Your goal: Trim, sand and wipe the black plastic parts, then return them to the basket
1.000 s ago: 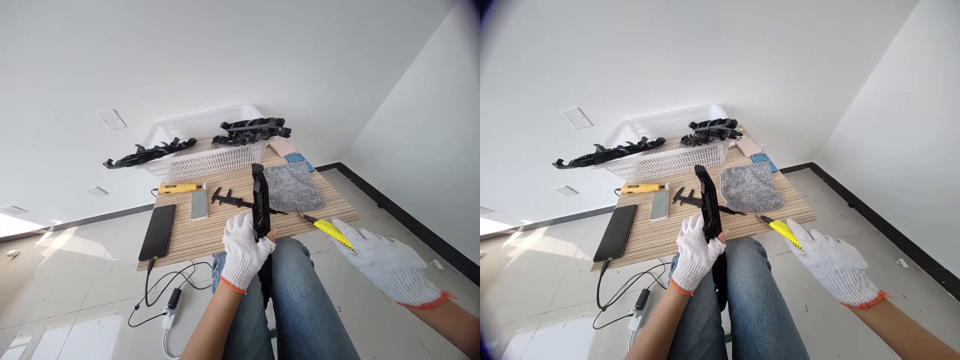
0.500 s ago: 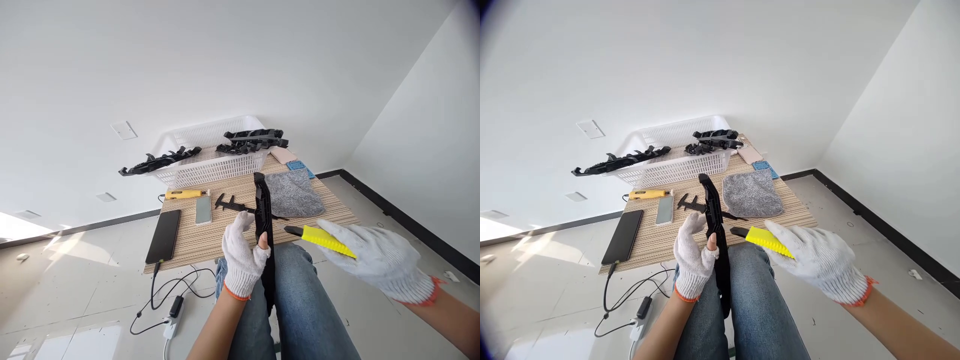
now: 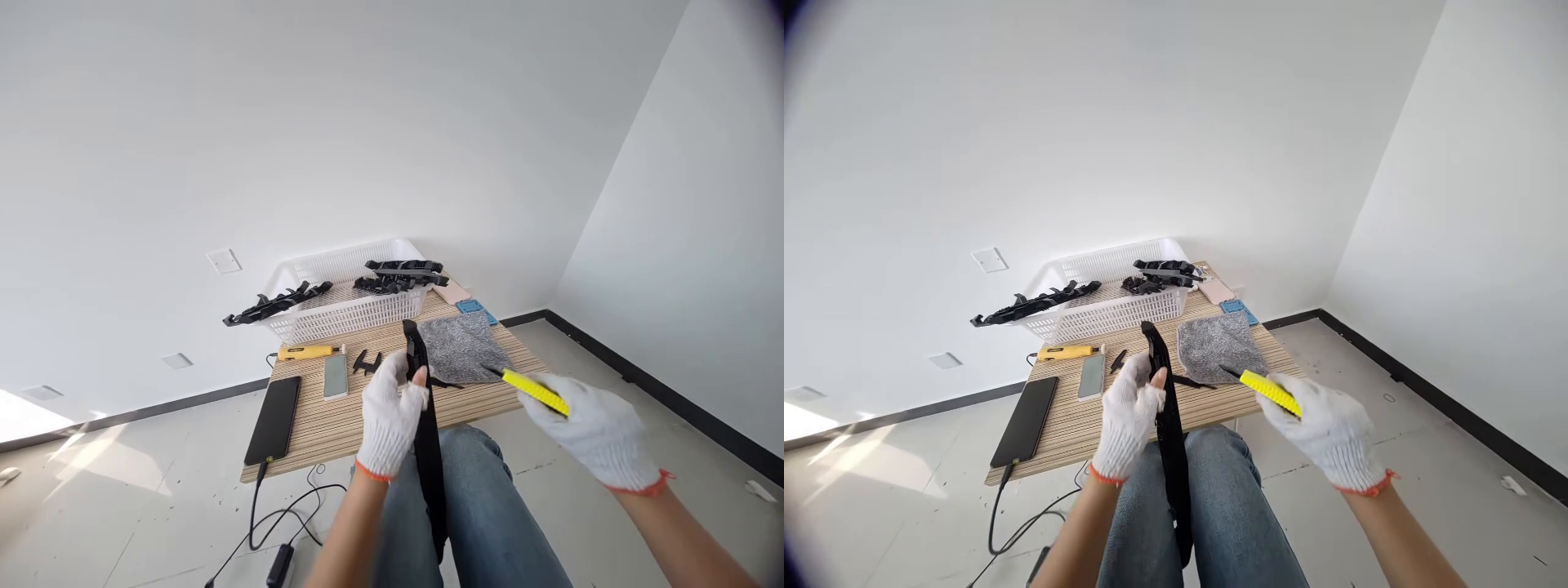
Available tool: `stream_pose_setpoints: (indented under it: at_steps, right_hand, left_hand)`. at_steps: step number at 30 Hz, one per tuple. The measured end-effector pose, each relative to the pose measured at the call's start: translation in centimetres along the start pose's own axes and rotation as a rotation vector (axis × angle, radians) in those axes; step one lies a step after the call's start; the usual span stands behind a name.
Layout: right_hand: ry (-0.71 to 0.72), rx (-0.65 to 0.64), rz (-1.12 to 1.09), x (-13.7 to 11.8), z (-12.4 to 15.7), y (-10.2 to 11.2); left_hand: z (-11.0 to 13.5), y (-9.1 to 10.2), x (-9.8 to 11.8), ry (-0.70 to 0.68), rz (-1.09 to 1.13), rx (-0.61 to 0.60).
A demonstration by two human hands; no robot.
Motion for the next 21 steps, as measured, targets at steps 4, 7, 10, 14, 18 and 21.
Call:
stream_pose_setpoints:
  at_steps: [4, 7, 10, 14, 18, 21]
  right_hand:
    - [0.008, 0.047, -0.013, -1.0, 1.4, 0.6]
    - [0.058, 0.089, -0.05, -2.4, 1.0, 2.0]
    - [0.223, 0.066, -0.072, -5.4, 0.0, 2.2]
    - [0.436, -0.081, -0.025, -8.6, -2.5, 0.3]
    - [0.4, -0.117, -0.059, -8.2, -5.4, -0.4]
    - [0.264, -0.071, -0.162, -7.0, -5.8, -0.4]
  left_hand:
    - [-3.1, 1.0, 2.5, 0.113, -0.215, -0.055]
    - [-2.8, 0.4, 1.9, 0.141, -0.167, -0.077]
    - [-0.5, -1.3, -0.2, 0.192, -0.037, -0.138]
    - [3.0, -2.5, -2.2, 0.209, 0.068, -0.145]
    - [4.9, -3.4, -3.8, 0.208, 0.19, -0.183]
    - [5.5, -4.0, -5.0, 0.219, 0.195, -0.231]
Point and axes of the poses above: each hand's wrist, its own z-axis away from the middle knuckle, its own y-axis out of the back of the hand, x = y × z, the point moved 10 cm from there along -z, towards the middle knuckle, and after that the axes turned 6 degrees about -x, right-handed, at the moved point
